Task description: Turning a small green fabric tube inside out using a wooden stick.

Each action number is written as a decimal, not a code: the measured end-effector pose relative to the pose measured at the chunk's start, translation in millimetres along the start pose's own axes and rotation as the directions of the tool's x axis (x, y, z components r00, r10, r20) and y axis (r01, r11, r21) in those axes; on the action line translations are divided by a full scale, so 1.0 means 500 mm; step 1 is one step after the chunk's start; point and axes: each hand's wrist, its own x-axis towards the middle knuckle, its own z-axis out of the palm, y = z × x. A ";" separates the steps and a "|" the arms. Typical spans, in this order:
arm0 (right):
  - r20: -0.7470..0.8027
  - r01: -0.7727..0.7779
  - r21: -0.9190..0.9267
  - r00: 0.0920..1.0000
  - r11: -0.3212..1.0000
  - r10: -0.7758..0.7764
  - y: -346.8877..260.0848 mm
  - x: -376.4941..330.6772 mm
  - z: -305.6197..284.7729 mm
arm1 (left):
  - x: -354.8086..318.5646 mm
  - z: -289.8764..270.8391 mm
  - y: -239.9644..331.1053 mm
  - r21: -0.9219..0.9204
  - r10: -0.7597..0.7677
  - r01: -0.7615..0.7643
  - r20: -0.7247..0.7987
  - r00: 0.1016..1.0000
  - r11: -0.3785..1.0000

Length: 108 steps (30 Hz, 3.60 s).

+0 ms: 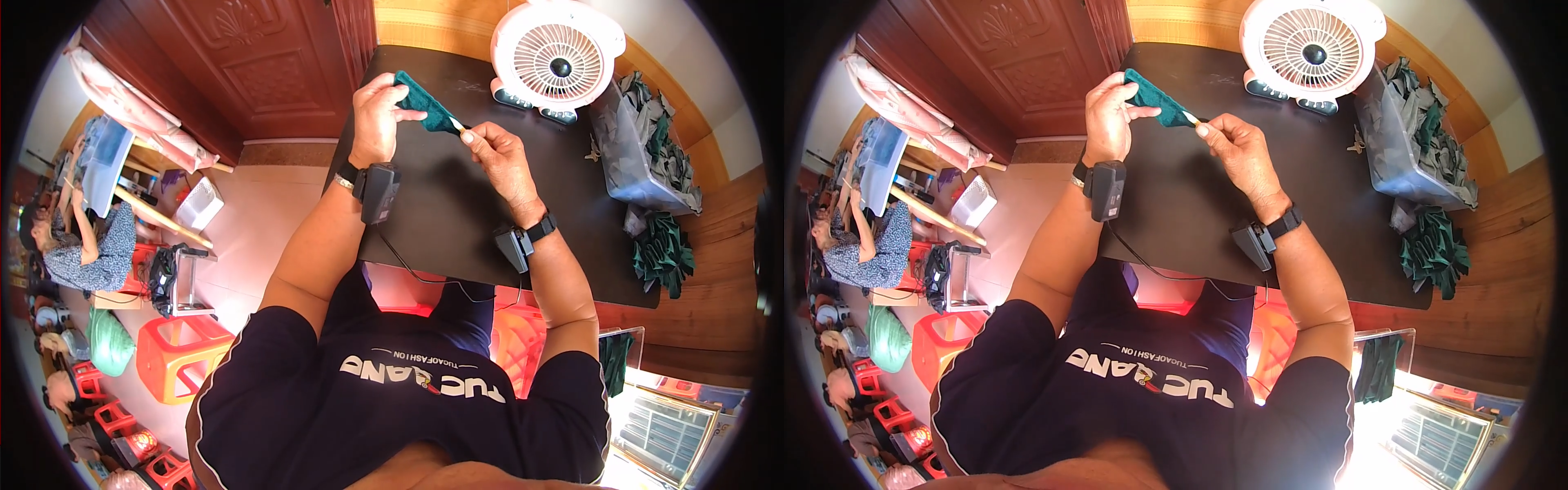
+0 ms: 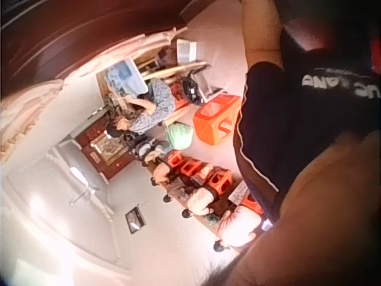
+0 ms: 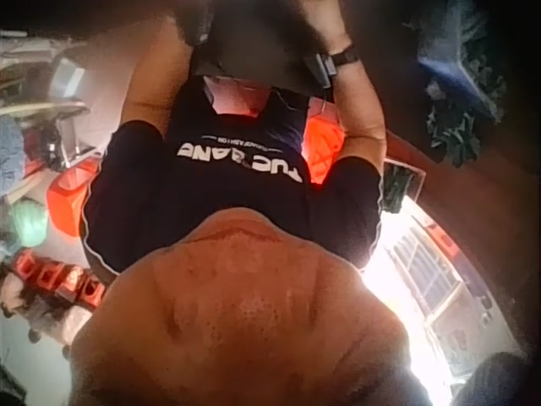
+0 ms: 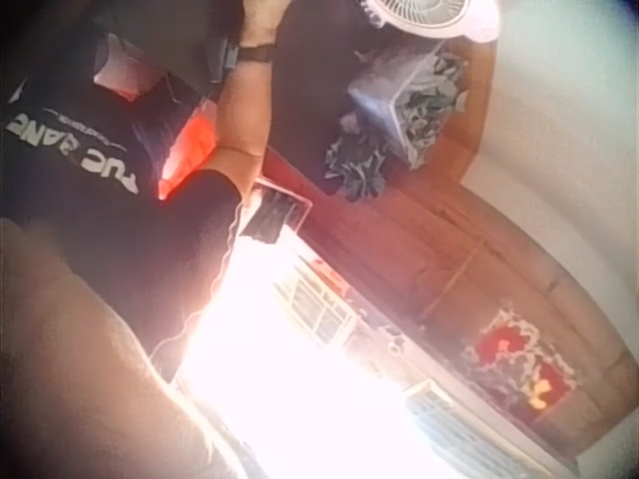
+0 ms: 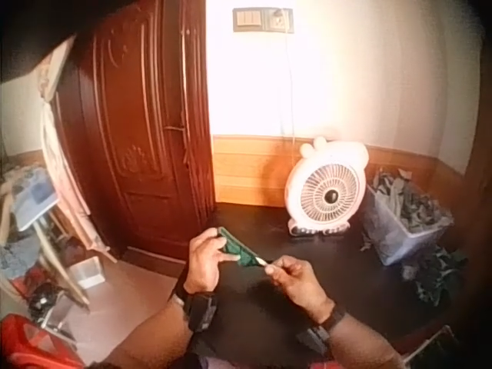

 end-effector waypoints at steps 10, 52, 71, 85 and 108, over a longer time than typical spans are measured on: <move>0.050 -0.030 0.074 0.998 0.997 0.026 0.011 -0.004 0.004 | -0.014 0.022 -0.002 -0.040 -0.037 0.036 -0.026 0.999 0.999; 0.454 -0.371 0.284 0.864 0.884 0.216 -0.020 -0.018 -0.018 | 0.023 -0.025 -0.010 -0.316 -0.020 0.145 0.368 0.929 0.938; 0.300 -0.226 0.090 0.935 0.970 0.190 0.000 0.000 -0.014 | 0.029 -0.036 -0.013 -0.356 0.073 0.092 0.426 0.902 0.930; 0.155 0.015 -0.032 0.988 0.999 -0.010 0.016 -0.009 0.012 | 0.025 -0.056 -0.033 -0.358 -0.150 0.182 0.116 0.982 0.916; 0.120 0.195 -0.237 0.978 0.952 -0.171 0.032 -0.006 0.006 | 0.035 -0.050 -0.043 -0.576 -0.194 0.194 0.061 0.979 0.794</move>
